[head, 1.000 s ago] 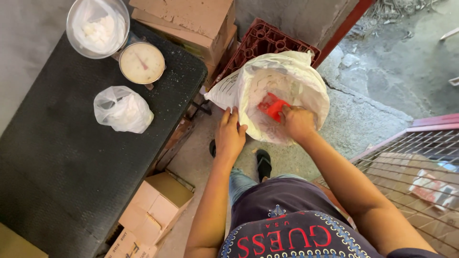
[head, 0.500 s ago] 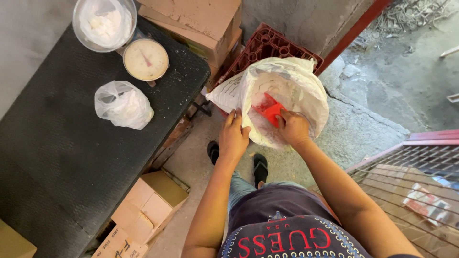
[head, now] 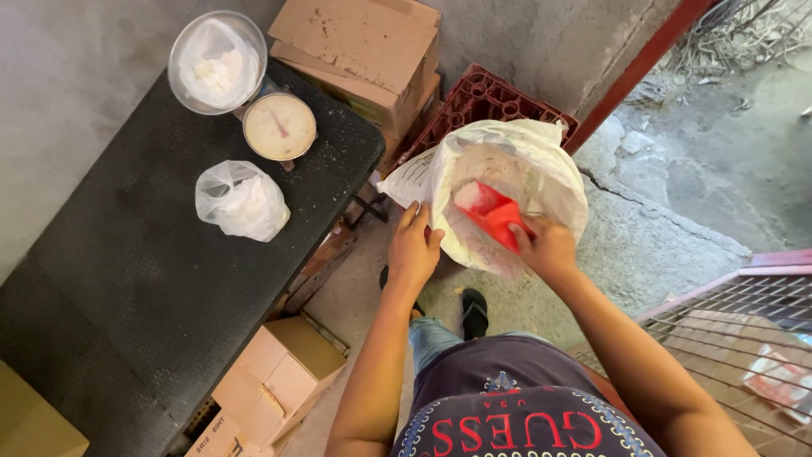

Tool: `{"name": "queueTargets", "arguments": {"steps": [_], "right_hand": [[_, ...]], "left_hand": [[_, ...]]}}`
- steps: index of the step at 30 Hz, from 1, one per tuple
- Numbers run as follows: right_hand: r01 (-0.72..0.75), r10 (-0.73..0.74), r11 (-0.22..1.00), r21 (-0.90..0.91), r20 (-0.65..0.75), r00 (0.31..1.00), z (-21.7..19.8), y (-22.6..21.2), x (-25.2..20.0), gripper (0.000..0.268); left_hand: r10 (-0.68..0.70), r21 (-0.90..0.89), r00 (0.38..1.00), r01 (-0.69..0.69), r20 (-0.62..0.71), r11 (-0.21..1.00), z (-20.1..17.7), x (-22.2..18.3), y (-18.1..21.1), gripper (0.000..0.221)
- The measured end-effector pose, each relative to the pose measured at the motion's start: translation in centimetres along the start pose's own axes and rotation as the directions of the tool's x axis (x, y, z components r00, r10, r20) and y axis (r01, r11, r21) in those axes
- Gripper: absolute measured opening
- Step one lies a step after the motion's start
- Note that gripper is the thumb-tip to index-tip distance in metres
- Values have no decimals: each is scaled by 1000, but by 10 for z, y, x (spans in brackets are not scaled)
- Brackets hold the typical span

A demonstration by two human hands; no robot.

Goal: Weighing powder on a mechanical scale and portioning it into small plastic bags.

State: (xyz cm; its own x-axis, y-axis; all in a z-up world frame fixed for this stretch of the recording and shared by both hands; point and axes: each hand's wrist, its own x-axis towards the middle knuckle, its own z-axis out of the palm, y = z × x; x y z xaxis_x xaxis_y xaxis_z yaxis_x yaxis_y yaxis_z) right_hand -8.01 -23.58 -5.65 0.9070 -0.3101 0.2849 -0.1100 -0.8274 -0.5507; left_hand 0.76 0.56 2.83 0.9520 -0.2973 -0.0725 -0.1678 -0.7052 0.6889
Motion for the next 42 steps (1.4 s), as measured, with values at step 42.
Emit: {"name": "queueTargets", "arguments": {"steps": [42], "right_hand": [[826,-762,370,-425,369,531,118,-433,389,9]], "left_hand": [[-17,-32,901,4,-434,999,-295,260,-197,52]]}}
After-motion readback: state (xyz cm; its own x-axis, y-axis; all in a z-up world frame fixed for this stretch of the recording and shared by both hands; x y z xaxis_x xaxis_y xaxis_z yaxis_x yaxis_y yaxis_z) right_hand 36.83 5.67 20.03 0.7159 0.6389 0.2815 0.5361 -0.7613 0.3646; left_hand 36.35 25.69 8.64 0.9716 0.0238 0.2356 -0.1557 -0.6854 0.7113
